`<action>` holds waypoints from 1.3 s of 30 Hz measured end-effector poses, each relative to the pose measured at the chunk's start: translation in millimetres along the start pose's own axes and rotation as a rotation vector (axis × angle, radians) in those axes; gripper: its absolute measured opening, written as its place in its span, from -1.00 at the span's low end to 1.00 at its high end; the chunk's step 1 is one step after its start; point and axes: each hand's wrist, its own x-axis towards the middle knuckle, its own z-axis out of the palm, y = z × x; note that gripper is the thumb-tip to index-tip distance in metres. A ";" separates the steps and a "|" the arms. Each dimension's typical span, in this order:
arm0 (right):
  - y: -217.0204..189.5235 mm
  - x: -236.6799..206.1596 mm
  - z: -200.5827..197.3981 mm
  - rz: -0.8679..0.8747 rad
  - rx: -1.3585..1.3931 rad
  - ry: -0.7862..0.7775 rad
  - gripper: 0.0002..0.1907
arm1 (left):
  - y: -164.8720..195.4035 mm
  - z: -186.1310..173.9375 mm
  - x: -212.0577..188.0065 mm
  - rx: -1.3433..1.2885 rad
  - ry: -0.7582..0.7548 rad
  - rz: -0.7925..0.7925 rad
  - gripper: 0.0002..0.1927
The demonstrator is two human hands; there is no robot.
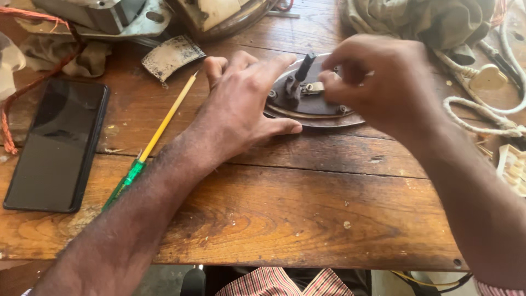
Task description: The person handles a disassembled electric iron, connecting wires to the base and manipulating internal components. They use a screwdriver to adjust parts inside the iron's plastic housing and repeatedly probe the baseplate with the tool. The task involves assembling and inspecting the iron's internal wiring and mechanical parts.
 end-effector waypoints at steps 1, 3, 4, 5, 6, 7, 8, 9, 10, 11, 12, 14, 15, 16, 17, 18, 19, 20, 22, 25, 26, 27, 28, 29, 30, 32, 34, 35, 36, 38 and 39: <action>2.8 -8.4 -4.3 0.043 0.011 0.082 -0.91 | -0.8 1.9 0.8 -0.013 0.098 0.084 0.07; 8.7 -27.4 -10.4 0.085 0.019 0.196 -0.93 | -1.0 6.7 3.5 -0.034 0.294 0.250 -0.06; 11.7 -38.4 -12.4 0.110 0.027 0.251 -0.95 | -0.1 9.7 5.7 -0.084 0.291 0.212 -0.20; 14.7 -49.1 -13.1 0.136 0.064 0.277 -0.96 | 1.8 13.2 8.9 -0.133 0.289 0.175 -0.34; 18.1 -58.6 -12.1 0.159 0.099 0.302 -0.96 | 4.3 16.8 12.5 -0.183 0.290 0.137 -0.47; 21.8 -66.5 -9.7 0.180 0.137 0.326 -0.97 | 7.1 19.9 15.6 -0.187 0.296 0.132 -0.57; 25.6 -73.2 -7.2 0.167 0.117 0.335 -0.96 | 10.5 22.9 18.8 -0.189 0.303 0.127 -0.67; 29.3 -78.5 -4.9 0.156 0.099 0.343 -0.95 | 14.0 25.2 21.3 -0.191 0.308 0.121 -0.77; 33.1 -81.9 -3.7 0.147 0.081 0.351 -0.94 | 17.6 26.7 23.5 -0.186 0.306 0.094 -0.81; 36.2 -84.1 -2.6 0.135 0.080 0.336 -0.94 | 21.3 27.9 25.9 -0.182 0.303 0.070 -0.86; 38.7 -84.6 -1.2 0.121 0.081 0.325 -0.94 | 24.9 28.3 28.7 -0.174 0.300 0.048 -0.89; 40.6 -85.6 -1.7 0.092 0.081 0.304 -0.94 | 32.2 28.0 33.3 -0.148 0.285 0.003 -0.88; 39.9 -85.9 -1.7 0.071 0.079 0.293 -0.93 | 35.7 27.6 35.7 -0.138 0.280 -0.017 -0.88; 39.2 -86.6 -2.5 0.050 0.077 0.284 -0.93 | 38.6 26.9 38.0 -0.135 0.267 -0.035 -0.88; 38.1 -88.1 -3.5 0.049 0.079 0.294 -0.92 | 41.1 25.9 38.6 -0.132 0.251 -0.056 -0.88; 36.7 -90.6 -4.2 0.049 0.081 0.299 -0.92 | 43.7 25.7 38.4 -0.132 0.232 -0.079 -0.88; 36.1 -92.7 -4.7 0.051 0.084 0.306 -0.91 | 45.3 25.4 38.4 -0.118 0.231 -0.074 -0.88; 36.8 -94.4 -5.0 0.052 0.104 0.307 -0.91 | 46.2 25.1 38.5 -0.102 0.230 -0.066 -0.87; 40.5 -97.1 -5.3 0.055 0.129 0.309 -0.92 | 47.0 26.0 39.0 -0.091 0.216 -0.043 -0.89; 46.8 -99.2 -5.6 0.047 0.126 0.324 -0.93 | 45.9 29.0 39.6 -0.108 0.164 -0.005 -0.91; 48.0 -99.4 -6.0 0.037 0.131 0.320 -0.93 | 45.1 29.8 39.3 -0.114 0.143 0.002 -0.91; 49.0 -98.9 -6.1 0.024 0.138 0.318 -0.93 | 43.8 30.3 39.7 -0.119 0.124 0.007 -0.91; 48.6 -98.3 -6.3 0.007 0.145 0.316 -0.93 | 42.1 30.2 40.2 -0.115 0.110 0.033 -0.92; 48.0 -97.8 -6.8 -0.002 0.150 0.315 -0.92 | 40.0 29.8 41.0 -0.111 0.097 0.058 -0.93; 46.7 -97.1 -7.6 -0.014 0.155 0.313 -0.92 | 38.1 29.6 41.6 -0.107 0.087 0.081 -0.94; 43.7 -95.2 -8.6 -0.021 0.151 0.312 -0.90 | 34.1 29.0 43.6 -0.123 0.084 0.154 -0.95; 40.9 -94.0 -9.9 -0.004 0.134 0.312 -0.89 | 31.2 27.5 42.3 -0.128 0.078 0.190 -0.95; 40.2 -92.9 -9.9 -0.016 0.136 0.314 -0.88 | 30.0 26.6 42.4 -0.126 0.075 0.195 -0.94; 40.0 -92.3 -10.2 -0.027 0.137 0.316 -0.88 | 29.5 25.9 42.2 -0.125 0.073 0.201 -0.94; 40.4 -91.8 -10.4 -0.040 0.137 0.320 -0.88 | 29.9 25.3 41.9 -0.115 0.104 0.167 -0.91; 40.8 -91.8 -10.4 -0.042 0.137 0.322 -0.88 | 30.7 25.5 41.7 -0.111 0.118 0.150 -0.89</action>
